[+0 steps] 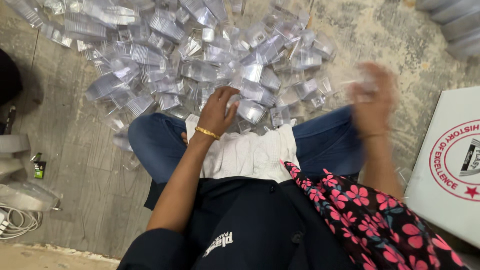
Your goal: The person sits on the floor and stacks clear plastic cups, picking cups one at a time from a pile on the floor and nesting them into a stack on their lap, then setting completed stacks aside.
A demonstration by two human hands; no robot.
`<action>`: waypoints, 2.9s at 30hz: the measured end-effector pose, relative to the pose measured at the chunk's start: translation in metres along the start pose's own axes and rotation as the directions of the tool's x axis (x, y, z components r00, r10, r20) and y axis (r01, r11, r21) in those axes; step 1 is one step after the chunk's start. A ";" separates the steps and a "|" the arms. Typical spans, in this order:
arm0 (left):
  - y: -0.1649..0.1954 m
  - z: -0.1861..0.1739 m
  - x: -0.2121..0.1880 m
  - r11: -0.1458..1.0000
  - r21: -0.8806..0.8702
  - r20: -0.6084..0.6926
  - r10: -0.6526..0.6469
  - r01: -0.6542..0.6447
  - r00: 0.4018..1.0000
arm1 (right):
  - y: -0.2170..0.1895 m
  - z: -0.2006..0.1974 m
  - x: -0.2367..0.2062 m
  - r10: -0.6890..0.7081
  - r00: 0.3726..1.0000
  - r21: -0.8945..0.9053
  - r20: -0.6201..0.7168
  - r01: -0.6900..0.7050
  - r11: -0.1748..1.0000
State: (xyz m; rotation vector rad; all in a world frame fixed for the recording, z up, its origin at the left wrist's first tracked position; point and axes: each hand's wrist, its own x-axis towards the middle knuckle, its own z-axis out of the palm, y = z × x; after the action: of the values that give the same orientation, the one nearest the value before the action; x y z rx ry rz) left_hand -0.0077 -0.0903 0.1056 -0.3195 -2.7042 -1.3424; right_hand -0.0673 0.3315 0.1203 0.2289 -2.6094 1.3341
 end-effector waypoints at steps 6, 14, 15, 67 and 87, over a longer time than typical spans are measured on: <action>-0.030 0.027 -0.022 0.993 0.122 -0.106 0.021 -0.008 0.994 | 0.119 -0.190 -0.109 0.604 0.796 -0.956 -0.026 -0.197 0.218; -0.043 0.029 -0.018 0.977 0.124 -0.229 -0.140 0.171 0.963 | 0.092 -0.173 -0.132 0.371 0.924 -0.720 -0.095 -0.321 0.616; -0.042 0.028 -0.017 0.970 0.185 -0.270 -0.103 0.157 0.957 | 0.081 -0.145 -0.108 0.204 0.975 -0.623 -0.083 -0.211 0.753; 0.005 0.027 0.013 0.988 0.118 -0.129 0.112 -0.097 0.985 | -0.058 0.165 0.014 0.213 0.759 0.528 0.616 -0.598 0.604; 0.045 -0.009 -0.016 0.943 -0.323 0.100 0.120 -0.082 0.988 | -0.114 0.112 -0.016 -0.193 0.649 0.437 0.736 -0.237 0.868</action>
State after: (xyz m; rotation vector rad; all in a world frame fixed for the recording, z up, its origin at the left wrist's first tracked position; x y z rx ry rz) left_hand 0.0184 -0.0738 0.1430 -0.5755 -2.5107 -1.7817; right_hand -0.0382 0.1752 0.1419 1.0748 -2.7568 2.3318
